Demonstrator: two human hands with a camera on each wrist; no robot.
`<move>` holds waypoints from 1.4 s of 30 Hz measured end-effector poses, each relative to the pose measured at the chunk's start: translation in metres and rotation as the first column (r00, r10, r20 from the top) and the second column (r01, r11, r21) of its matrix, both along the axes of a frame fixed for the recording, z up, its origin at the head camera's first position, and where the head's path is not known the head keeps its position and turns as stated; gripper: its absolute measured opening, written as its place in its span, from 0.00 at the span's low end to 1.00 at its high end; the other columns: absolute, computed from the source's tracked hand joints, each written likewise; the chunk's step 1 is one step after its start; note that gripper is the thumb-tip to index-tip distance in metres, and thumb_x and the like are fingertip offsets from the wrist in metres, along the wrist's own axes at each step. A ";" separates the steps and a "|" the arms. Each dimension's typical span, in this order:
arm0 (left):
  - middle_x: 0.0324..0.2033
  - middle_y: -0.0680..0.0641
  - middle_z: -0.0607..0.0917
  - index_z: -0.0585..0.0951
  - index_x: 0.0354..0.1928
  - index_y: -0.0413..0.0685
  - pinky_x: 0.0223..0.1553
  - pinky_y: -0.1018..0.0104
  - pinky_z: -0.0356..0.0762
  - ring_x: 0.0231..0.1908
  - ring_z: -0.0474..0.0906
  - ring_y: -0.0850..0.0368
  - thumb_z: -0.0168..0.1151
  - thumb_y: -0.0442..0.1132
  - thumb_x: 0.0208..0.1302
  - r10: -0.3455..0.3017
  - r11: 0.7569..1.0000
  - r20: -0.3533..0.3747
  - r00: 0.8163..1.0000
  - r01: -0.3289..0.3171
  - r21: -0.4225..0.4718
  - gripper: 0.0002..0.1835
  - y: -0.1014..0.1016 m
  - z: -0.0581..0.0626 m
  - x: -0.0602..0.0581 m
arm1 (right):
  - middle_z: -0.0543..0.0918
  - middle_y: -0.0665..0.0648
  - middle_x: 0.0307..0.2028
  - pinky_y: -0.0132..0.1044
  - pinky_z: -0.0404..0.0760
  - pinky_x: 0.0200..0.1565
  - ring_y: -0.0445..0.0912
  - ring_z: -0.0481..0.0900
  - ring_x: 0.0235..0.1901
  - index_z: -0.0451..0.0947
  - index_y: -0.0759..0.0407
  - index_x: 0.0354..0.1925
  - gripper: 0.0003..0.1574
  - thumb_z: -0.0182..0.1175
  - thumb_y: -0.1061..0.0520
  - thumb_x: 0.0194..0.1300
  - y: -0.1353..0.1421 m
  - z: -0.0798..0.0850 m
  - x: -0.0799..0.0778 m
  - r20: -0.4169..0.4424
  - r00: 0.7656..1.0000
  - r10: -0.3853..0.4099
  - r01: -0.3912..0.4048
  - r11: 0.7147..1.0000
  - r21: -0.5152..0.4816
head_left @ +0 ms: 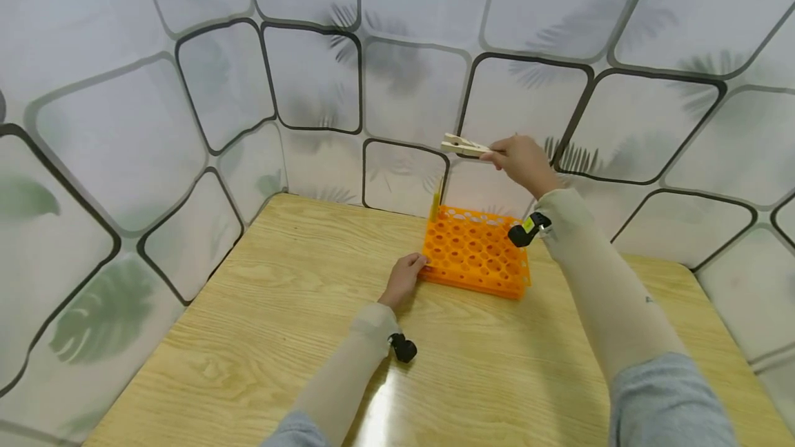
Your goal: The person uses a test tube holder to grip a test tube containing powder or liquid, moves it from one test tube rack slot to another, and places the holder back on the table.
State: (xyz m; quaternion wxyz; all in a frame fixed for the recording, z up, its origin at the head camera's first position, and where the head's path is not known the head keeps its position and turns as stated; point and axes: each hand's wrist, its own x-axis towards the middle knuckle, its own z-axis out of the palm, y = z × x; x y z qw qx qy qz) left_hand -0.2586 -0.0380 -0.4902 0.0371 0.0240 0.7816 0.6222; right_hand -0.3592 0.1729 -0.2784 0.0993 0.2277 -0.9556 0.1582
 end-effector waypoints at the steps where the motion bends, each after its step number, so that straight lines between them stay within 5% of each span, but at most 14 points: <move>1: 0.40 0.37 0.81 0.79 0.42 0.33 0.40 0.67 0.69 0.38 0.72 0.55 0.44 0.39 0.73 0.000 1.000 0.003 1.000 0.000 0.008 0.17 0.001 0.001 0.001 | 0.72 0.56 0.17 0.38 0.61 0.23 0.45 0.58 0.15 0.74 0.58 0.22 0.23 0.52 0.47 0.69 0.000 -0.001 0.000 0.002 1.000 -0.001 0.001 1.000 -0.005; 15: 0.45 0.32 0.81 0.78 0.43 0.29 0.49 0.51 0.74 0.47 0.76 0.41 0.43 0.38 0.73 -0.010 0.997 0.022 1.000 0.008 0.075 0.17 0.003 0.005 0.003 | 0.70 0.55 0.14 0.36 0.58 0.21 0.45 0.55 0.14 0.73 0.58 0.18 0.23 0.55 0.48 0.68 -0.008 -0.012 -0.005 0.006 1.000 0.012 -0.012 0.998 -0.055; 23: 0.42 0.37 0.82 0.79 0.41 0.33 0.41 0.67 0.71 0.40 0.75 0.52 0.44 0.39 0.73 0.013 1.000 0.013 1.000 -0.013 0.017 0.17 0.002 0.004 0.001 | 0.69 0.55 0.16 0.38 0.61 0.24 0.47 0.59 0.17 0.71 0.57 0.16 0.25 0.55 0.47 0.68 -0.009 -0.022 -0.007 0.037 0.999 0.001 0.001 0.999 -0.047; 29: 0.44 0.36 0.82 0.79 0.42 0.33 0.45 0.64 0.72 0.44 0.76 0.49 0.44 0.39 0.73 0.012 0.999 0.024 1.000 -0.013 0.038 0.17 0.002 0.003 0.002 | 0.71 0.57 0.20 0.40 0.63 0.28 0.50 0.63 0.24 0.70 0.57 0.16 0.26 0.54 0.47 0.68 -0.010 -0.026 -0.008 0.034 0.999 -0.015 0.016 1.000 -0.024; 42: 0.43 0.36 0.82 0.80 0.42 0.33 0.42 0.66 0.73 0.42 0.76 0.49 0.44 0.39 0.73 0.013 1.000 0.014 1.000 -0.013 0.013 0.17 0.002 0.001 0.001 | 0.70 0.55 0.15 0.39 0.66 0.26 0.46 0.61 0.15 0.68 0.57 0.15 0.26 0.55 0.47 0.68 -0.011 -0.033 -0.009 0.063 0.998 0.000 0.002 0.999 -0.038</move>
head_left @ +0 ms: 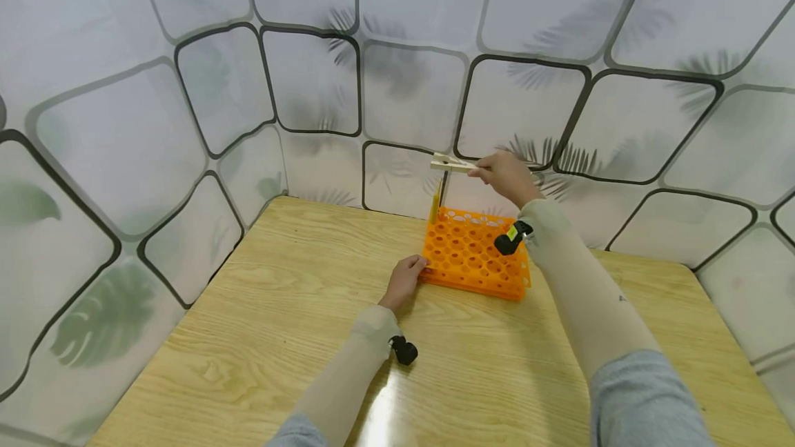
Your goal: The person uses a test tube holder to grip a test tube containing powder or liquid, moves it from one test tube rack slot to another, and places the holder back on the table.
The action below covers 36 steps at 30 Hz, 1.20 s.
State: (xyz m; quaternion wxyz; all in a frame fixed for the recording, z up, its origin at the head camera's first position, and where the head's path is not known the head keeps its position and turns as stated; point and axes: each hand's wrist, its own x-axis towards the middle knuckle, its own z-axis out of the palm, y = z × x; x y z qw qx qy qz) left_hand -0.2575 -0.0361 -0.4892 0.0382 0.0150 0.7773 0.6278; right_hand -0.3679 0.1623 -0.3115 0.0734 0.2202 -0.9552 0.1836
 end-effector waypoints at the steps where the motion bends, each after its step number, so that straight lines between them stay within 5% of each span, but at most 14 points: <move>1: 0.43 0.36 0.82 0.80 0.42 0.33 0.41 0.67 0.72 0.42 0.76 0.50 0.44 0.39 0.73 0.001 1.000 -0.001 1.000 -0.001 -0.005 0.17 0.000 0.000 0.000 | 0.71 0.56 0.16 0.39 0.65 0.26 0.46 0.60 0.15 0.70 0.57 0.16 0.25 0.54 0.47 0.68 0.000 -0.001 0.000 0.011 1.000 -0.001 0.001 1.000 -0.008; 7: 0.44 0.37 0.82 0.80 0.43 0.34 0.42 0.67 0.72 0.43 0.76 0.49 0.44 0.39 0.73 0.000 1.000 -0.001 1.000 0.000 -0.010 0.17 -0.001 -0.001 0.000 | 0.73 0.58 0.18 0.37 0.63 0.23 0.45 0.59 0.14 0.76 0.56 0.22 0.21 0.53 0.47 0.68 0.001 -0.010 -0.004 0.017 1.000 -0.001 0.001 1.000 0.008; 16: 0.45 0.33 0.81 0.78 0.43 0.30 0.49 0.55 0.76 0.48 0.77 0.42 0.43 0.38 0.74 -0.014 0.998 0.003 1.000 0.014 0.063 0.17 0.000 0.001 0.002 | 0.68 0.54 0.15 0.38 0.64 0.24 0.45 0.58 0.15 0.70 0.58 0.18 0.24 0.54 0.48 0.68 0.000 -0.018 -0.005 -0.002 1.000 0.011 -0.011 1.000 -0.014; 36: 0.44 0.32 0.82 0.78 0.42 0.29 0.46 0.57 0.77 0.47 0.78 0.42 0.43 0.37 0.73 -0.012 0.998 -0.005 1.000 0.012 0.067 0.17 0.001 0.000 0.001 | 0.69 0.54 0.15 0.35 0.61 0.21 0.44 0.59 0.15 0.66 0.55 0.16 0.25 0.52 0.49 0.69 0.000 -0.026 -0.005 0.005 1.000 0.006 -0.006 1.000 0.003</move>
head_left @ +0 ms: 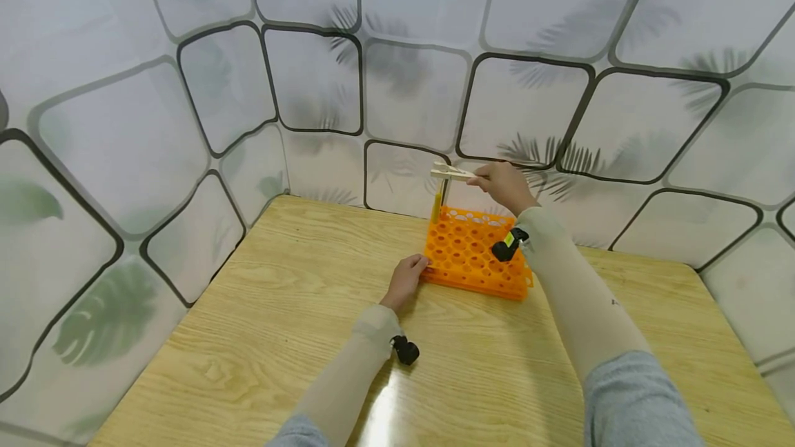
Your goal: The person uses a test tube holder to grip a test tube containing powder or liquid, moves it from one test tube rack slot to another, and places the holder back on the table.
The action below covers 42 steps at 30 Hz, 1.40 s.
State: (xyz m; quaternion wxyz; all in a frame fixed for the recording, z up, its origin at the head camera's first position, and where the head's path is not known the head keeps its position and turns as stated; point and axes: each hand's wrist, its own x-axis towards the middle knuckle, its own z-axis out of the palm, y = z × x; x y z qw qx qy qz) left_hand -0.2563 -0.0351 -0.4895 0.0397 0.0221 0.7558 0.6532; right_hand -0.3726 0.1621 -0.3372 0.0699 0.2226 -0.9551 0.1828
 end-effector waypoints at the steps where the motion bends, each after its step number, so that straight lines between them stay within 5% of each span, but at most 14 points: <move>1: 0.44 0.33 0.82 0.78 0.42 0.30 0.46 0.58 0.77 0.47 0.78 0.42 0.43 0.37 0.73 0.002 1.000 0.000 1.000 -0.002 -0.005 0.17 0.000 0.000 0.000 | 0.68 0.53 0.15 0.35 0.60 0.21 0.44 0.59 0.15 0.66 0.55 0.15 0.25 0.53 0.49 0.69 0.000 -0.001 0.000 0.001 1.000 0.000 0.000 1.000 -0.003; 9: 0.42 0.36 0.82 0.79 0.41 0.33 0.42 0.68 0.70 0.43 0.76 0.49 0.44 0.39 0.73 0.023 0.998 -0.003 1.000 -0.023 -0.063 0.17 -0.002 0.002 0.000 | 0.62 0.52 0.14 0.35 0.58 0.22 0.44 0.57 0.15 0.63 0.54 0.15 0.26 0.53 0.50 0.69 -0.002 -0.004 0.000 0.027 1.000 -0.008 0.008 1.000 -0.028; 18: 0.40 0.37 0.81 0.79 0.41 0.33 0.40 0.71 0.66 0.38 0.72 0.55 0.45 0.39 0.73 0.026 0.998 -0.005 1.000 -0.027 -0.062 0.17 -0.001 0.001 0.000 | 0.75 0.57 0.20 0.35 0.59 0.21 0.44 0.61 0.16 0.77 0.56 0.25 0.18 0.54 0.50 0.68 -0.001 -0.008 -0.002 0.022 1.000 -0.002 0.002 1.000 -0.002; 25: 0.38 0.38 0.80 0.79 0.39 0.33 0.38 0.71 0.64 0.35 0.69 0.55 0.45 0.40 0.73 0.023 0.998 0.003 1.000 -0.023 -0.058 0.17 -0.001 -0.001 -0.001 | 0.66 0.53 0.15 0.35 0.58 0.22 0.44 0.59 0.16 0.60 0.53 0.15 0.27 0.55 0.48 0.67 -0.001 -0.007 -0.002 0.011 1.000 0.009 -0.009 1.000 0.000; 34: 0.36 0.40 0.80 0.79 0.39 0.34 0.38 0.70 0.65 0.35 0.68 0.56 0.45 0.40 0.73 0.023 0.998 0.004 1.000 -0.023 -0.064 0.16 0.000 0.000 -0.001 | 0.67 0.53 0.15 0.35 0.59 0.22 0.44 0.59 0.15 0.70 0.55 0.17 0.22 0.57 0.50 0.66 0.000 -0.007 -0.001 0.000 1.000 0.024 -0.024 1.000 -0.016; 42: 0.37 0.40 0.80 0.79 0.39 0.34 0.38 0.70 0.64 0.35 0.68 0.55 0.44 0.40 0.73 0.025 0.997 0.000 1.000 -0.025 -0.079 0.17 0.000 0.001 0.000 | 0.60 0.52 0.14 0.35 0.58 0.23 0.44 0.57 0.15 0.59 0.53 0.14 0.27 0.56 0.50 0.67 0.001 -0.006 -0.001 0.015 0.999 0.028 -0.028 0.999 -0.021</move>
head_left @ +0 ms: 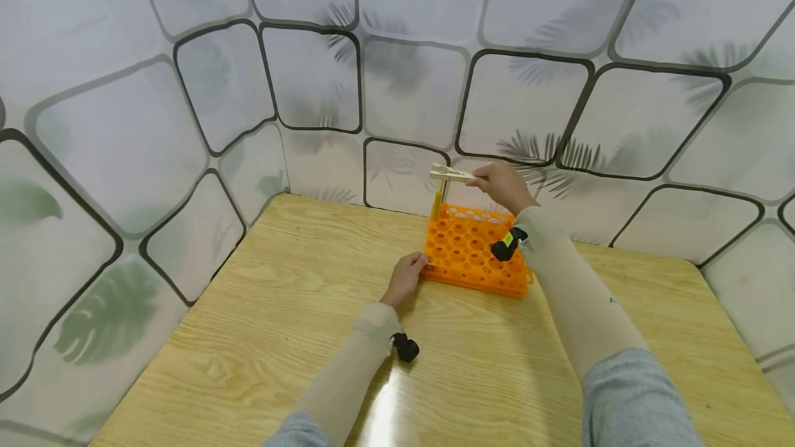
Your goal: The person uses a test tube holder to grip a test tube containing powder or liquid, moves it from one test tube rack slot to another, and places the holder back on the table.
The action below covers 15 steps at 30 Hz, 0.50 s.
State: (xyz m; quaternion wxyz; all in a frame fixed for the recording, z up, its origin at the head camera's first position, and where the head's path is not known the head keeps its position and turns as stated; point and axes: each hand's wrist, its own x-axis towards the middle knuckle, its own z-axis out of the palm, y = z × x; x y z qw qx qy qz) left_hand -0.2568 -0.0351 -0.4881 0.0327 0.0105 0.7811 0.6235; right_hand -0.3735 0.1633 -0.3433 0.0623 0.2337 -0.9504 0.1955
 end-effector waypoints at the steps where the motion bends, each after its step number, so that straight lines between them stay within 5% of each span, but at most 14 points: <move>1: 0.37 0.40 0.80 0.79 0.39 0.34 0.38 0.70 0.64 0.35 0.68 0.55 0.44 0.40 0.73 -0.001 1.000 -0.001 1.000 0.001 -0.002 0.17 0.000 0.000 0.000 | 0.60 0.52 0.14 0.35 0.58 0.23 0.44 0.56 0.16 0.59 0.53 0.14 0.27 0.56 0.50 0.67 0.000 0.000 0.000 0.002 1.000 0.001 -0.001 1.000 0.000; 10: 0.36 0.39 0.80 0.79 0.40 0.34 0.36 0.71 0.64 0.34 0.68 0.55 0.44 0.40 0.73 0.002 1.000 0.009 1.000 -0.003 0.008 0.17 0.000 0.000 0.000 | 0.58 0.51 0.14 0.35 0.57 0.22 0.44 0.54 0.16 0.58 0.52 0.14 0.28 0.57 0.51 0.66 0.001 -0.001 -0.001 0.002 1.000 -0.013 0.013 1.000 0.003; 15: 0.41 0.34 0.80 0.78 0.41 0.31 0.37 0.68 0.68 0.37 0.71 0.47 0.44 0.39 0.73 -0.008 0.999 0.013 1.000 0.007 0.035 0.17 0.000 0.005 0.002 | 0.58 0.52 0.14 0.36 0.57 0.23 0.44 0.54 0.16 0.54 0.51 0.14 0.29 0.56 0.51 0.67 0.002 -0.001 -0.002 -0.001 1.000 -0.010 0.010 1.000 0.005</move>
